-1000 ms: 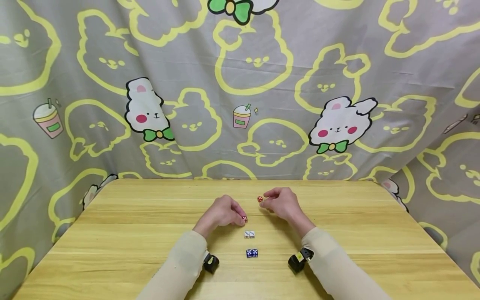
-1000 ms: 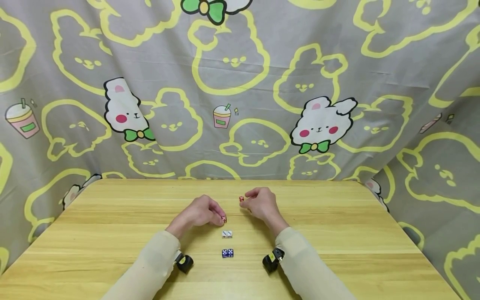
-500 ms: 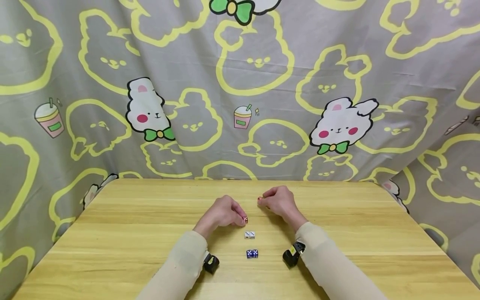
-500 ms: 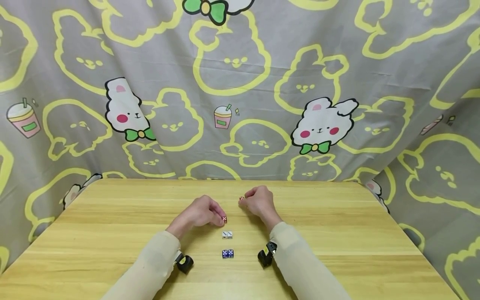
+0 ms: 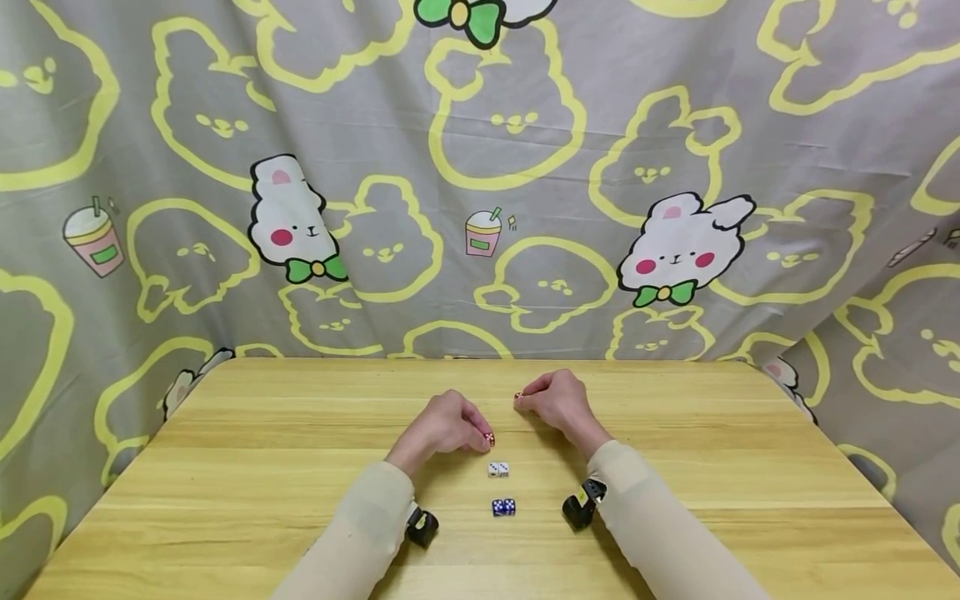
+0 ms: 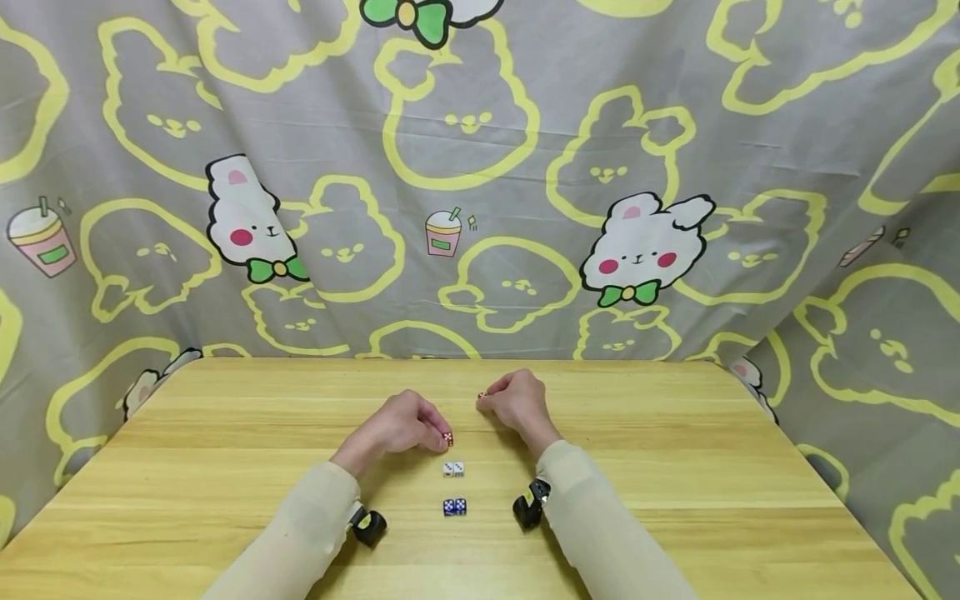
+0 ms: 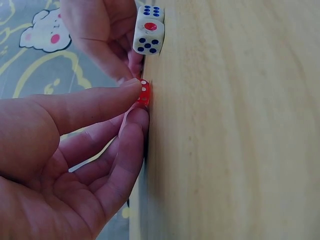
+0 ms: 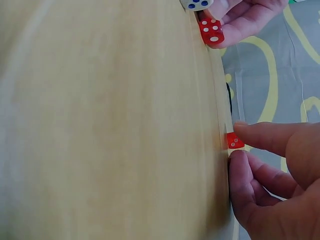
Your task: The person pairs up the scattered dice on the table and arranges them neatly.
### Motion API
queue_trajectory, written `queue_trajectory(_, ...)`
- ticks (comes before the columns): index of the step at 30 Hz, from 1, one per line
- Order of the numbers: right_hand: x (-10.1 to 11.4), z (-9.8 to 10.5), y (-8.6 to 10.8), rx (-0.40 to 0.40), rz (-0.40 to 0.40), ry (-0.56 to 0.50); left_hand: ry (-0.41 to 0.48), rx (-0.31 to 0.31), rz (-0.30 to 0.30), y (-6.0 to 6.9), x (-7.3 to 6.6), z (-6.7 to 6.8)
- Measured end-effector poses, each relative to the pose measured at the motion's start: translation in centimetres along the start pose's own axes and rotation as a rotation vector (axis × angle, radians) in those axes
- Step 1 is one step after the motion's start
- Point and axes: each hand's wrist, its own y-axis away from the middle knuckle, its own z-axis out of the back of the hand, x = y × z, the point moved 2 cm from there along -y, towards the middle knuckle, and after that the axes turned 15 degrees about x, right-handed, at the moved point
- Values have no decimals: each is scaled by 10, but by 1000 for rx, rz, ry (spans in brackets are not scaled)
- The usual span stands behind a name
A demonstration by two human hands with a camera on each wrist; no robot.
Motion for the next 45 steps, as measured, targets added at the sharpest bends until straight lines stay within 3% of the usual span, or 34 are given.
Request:
queue_trajectory(26,2,-1,-6,36,-5,11,6,-2,-5,1,3,2)
queue_trajectory(45,2,-3,14,194,64,-43,-2,-1,-9,1,0,1)
